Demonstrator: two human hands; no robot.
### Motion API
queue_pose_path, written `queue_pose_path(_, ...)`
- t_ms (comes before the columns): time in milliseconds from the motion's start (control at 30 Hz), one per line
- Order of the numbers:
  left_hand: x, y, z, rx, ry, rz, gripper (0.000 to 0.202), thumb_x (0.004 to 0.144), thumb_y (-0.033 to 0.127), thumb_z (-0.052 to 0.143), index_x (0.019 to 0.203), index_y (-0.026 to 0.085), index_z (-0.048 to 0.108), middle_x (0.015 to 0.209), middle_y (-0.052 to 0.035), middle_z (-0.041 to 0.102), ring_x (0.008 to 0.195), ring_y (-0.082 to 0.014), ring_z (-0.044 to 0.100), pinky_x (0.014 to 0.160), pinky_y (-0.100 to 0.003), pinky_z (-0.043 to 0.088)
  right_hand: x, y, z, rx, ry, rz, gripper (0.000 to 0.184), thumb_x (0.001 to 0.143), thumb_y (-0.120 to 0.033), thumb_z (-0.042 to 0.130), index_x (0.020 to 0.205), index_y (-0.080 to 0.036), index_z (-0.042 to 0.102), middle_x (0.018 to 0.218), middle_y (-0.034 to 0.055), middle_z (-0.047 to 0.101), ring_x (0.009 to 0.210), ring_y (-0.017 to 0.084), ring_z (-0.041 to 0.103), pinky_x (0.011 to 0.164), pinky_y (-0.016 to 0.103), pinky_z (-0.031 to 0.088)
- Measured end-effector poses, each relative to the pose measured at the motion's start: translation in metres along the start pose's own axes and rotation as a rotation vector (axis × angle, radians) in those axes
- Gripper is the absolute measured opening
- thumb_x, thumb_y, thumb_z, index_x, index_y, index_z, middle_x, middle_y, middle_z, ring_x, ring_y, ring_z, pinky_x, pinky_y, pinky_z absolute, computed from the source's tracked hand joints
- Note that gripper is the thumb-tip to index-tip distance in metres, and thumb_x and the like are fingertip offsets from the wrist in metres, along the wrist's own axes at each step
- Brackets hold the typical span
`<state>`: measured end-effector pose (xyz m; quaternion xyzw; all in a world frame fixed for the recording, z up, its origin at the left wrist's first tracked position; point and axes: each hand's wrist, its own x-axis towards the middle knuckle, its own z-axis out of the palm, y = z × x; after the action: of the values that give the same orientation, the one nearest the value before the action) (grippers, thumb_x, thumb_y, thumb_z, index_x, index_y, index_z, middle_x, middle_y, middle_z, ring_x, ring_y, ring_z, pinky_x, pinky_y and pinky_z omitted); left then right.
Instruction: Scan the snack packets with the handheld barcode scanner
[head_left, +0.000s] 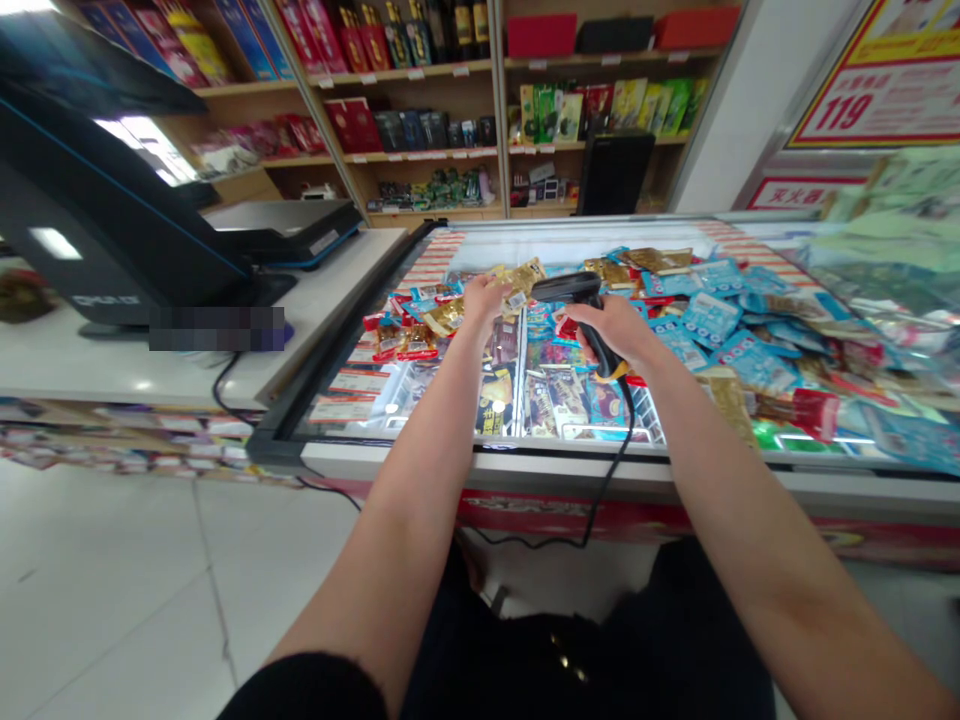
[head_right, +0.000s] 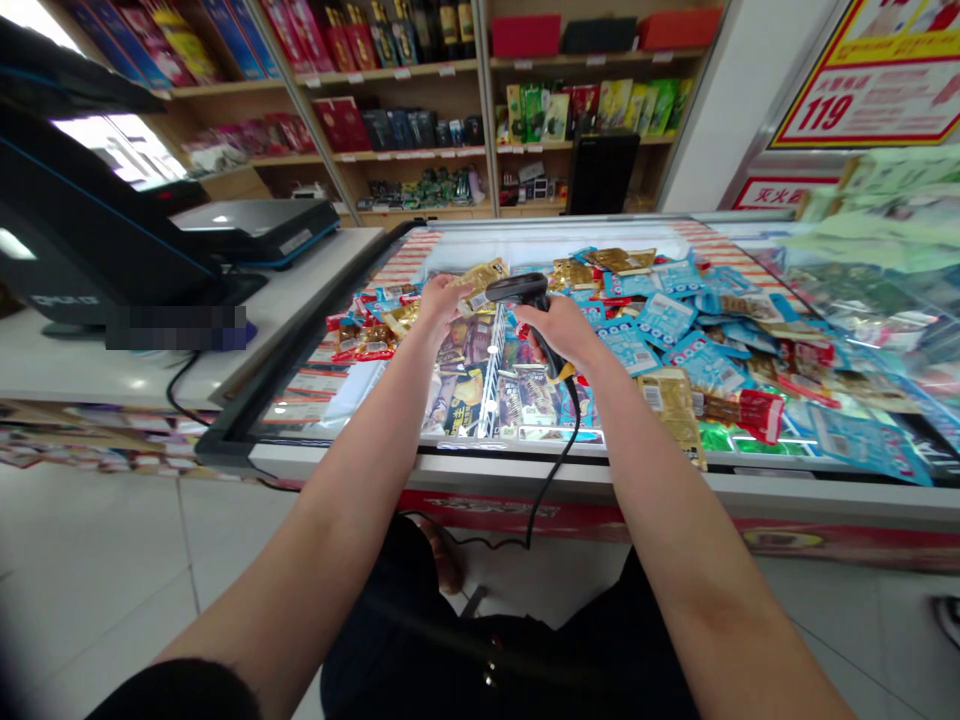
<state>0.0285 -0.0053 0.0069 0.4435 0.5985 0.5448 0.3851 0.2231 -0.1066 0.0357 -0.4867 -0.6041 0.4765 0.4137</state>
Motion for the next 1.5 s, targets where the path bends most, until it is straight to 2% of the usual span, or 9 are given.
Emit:
queue_pose_path(167,0.0037,-0.0017,-0.0011,0.017,0.011,0.022,0.013,0.068,0.017,0.065,0.074,0.020,0.054,0.064,0.0021,0.055,0.063,-0.0146,0.058,0.060,-0.025,0.045,-0.0007,0.0004,0.0004,0.009,-0.024,0.004,0.022,0.083,-0.031,0.062,0.068,-0.018,0.055,0.048,0.0028,0.056,0.035,0.014,0.049,0.033,0.026,0.039)
queue_pose_path(400,0.0064,-0.0035,-0.0014,0.025,0.014,0.022,0.014,0.069,0.018,0.066,0.079,0.020,0.056,0.064,0.0021,0.056,0.066,-0.0157,0.060,0.063,-0.026,0.048,-0.0004,0.0028,-0.0008,-0.008,-0.033,-0.004,0.023,0.082,-0.032,0.063,0.067,-0.017,0.057,0.048,0.0030,0.057,0.035,0.013,0.049,0.034,0.026,0.040)
queue_pose_path(900,0.0072,-0.0034,-0.0012,0.075,0.014,0.027,0.012,0.069,0.020,0.066,0.077,0.020,0.058,0.066,0.0011,0.059,0.067,-0.0153,0.061,0.065,-0.026,0.049,-0.0032,-0.0015,0.0007,0.007,-0.053,0.000,0.018,0.083,-0.028,0.061,0.069,-0.018,0.054,0.046,0.0020,0.055,0.033,0.013,0.047,0.033,0.026,0.037)
queue_pose_path(1133,0.0069,-0.0035,-0.0015,0.060,0.024,0.025,0.013,0.068,0.018,0.067,0.078,0.019,0.059,0.062,0.0017,0.057,0.061,-0.0137,0.057,0.059,-0.024,0.045,-0.0018,0.0001,0.0009,0.010,-0.045,-0.001,0.017,0.083,-0.028,0.061,0.070,-0.018,0.055,0.045,0.0023,0.055,0.033,0.014,0.047,0.033,0.026,0.037)
queue_pose_path(1500,0.0092,-0.0057,-0.0020,0.071,0.021,0.049,0.014,0.067,0.020,0.067,0.076,0.019,0.057,0.062,0.0027,0.055,0.060,-0.0127,0.055,0.060,-0.023,0.044,-0.0010,-0.0006,-0.0003,0.006,-0.018,-0.008,0.019,0.082,-0.029,0.062,0.068,-0.016,0.058,0.047,0.0027,0.056,0.033,0.014,0.049,0.033,0.026,0.039)
